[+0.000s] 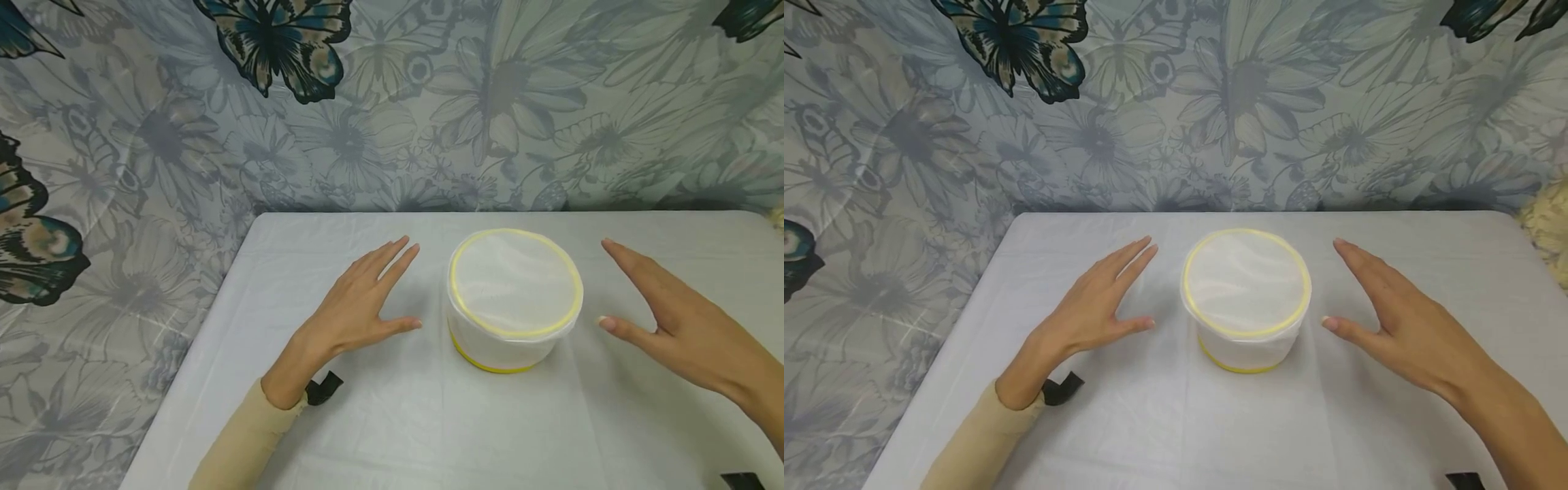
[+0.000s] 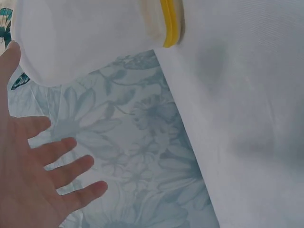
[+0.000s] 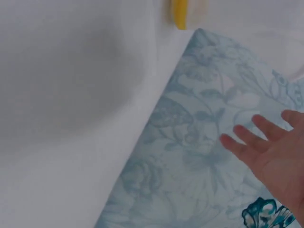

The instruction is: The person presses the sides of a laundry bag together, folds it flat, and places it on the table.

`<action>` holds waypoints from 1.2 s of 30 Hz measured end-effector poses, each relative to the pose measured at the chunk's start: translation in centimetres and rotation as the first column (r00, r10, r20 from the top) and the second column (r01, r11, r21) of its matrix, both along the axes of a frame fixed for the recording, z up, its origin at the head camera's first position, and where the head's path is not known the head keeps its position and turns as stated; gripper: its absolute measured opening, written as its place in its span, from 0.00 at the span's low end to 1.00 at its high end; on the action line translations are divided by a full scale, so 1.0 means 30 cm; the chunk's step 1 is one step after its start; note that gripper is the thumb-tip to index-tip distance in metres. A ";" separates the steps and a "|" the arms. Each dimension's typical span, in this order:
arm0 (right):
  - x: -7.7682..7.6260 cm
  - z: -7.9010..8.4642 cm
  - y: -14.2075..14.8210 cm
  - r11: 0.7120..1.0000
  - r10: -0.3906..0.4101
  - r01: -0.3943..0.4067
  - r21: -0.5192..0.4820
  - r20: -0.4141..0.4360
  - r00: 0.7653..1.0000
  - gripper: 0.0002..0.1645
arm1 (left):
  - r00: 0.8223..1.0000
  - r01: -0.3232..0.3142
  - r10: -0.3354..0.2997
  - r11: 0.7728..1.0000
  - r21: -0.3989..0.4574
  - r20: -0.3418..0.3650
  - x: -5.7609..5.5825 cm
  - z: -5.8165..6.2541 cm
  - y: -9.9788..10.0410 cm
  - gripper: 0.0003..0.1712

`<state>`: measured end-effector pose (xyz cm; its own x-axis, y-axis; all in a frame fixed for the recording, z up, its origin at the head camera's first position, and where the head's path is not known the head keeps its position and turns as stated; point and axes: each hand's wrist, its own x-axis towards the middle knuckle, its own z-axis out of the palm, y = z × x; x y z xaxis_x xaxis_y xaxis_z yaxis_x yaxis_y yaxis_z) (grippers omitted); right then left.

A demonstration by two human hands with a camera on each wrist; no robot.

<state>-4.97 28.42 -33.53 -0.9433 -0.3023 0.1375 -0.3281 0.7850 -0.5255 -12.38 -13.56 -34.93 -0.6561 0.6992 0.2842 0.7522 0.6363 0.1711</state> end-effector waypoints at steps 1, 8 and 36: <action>0.000 0.004 -0.004 1.000 0.002 -0.002 0.000 -0.002 1.000 0.58 | 1.000 0.018 -0.017 1.000 0.025 -0.022 -0.003 0.003 0.003 0.58; 0.000 0.043 -0.033 0.999 0.034 -0.030 0.044 -0.091 0.995 0.61 | 0.987 0.135 -0.115 0.974 0.184 -0.115 -0.019 0.035 0.034 0.53; -0.029 0.042 -0.116 0.988 0.125 -0.140 -0.068 -0.188 0.974 0.70 | 0.974 0.227 -0.221 0.915 0.334 -0.056 -0.035 0.050 0.160 0.41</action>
<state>-5.84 24.93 -32.27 -0.8523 -0.4039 0.3324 -0.5225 0.6856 -0.5068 -13.42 -8.77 -33.42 -0.4863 0.6886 0.5379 0.8731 0.3577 0.3314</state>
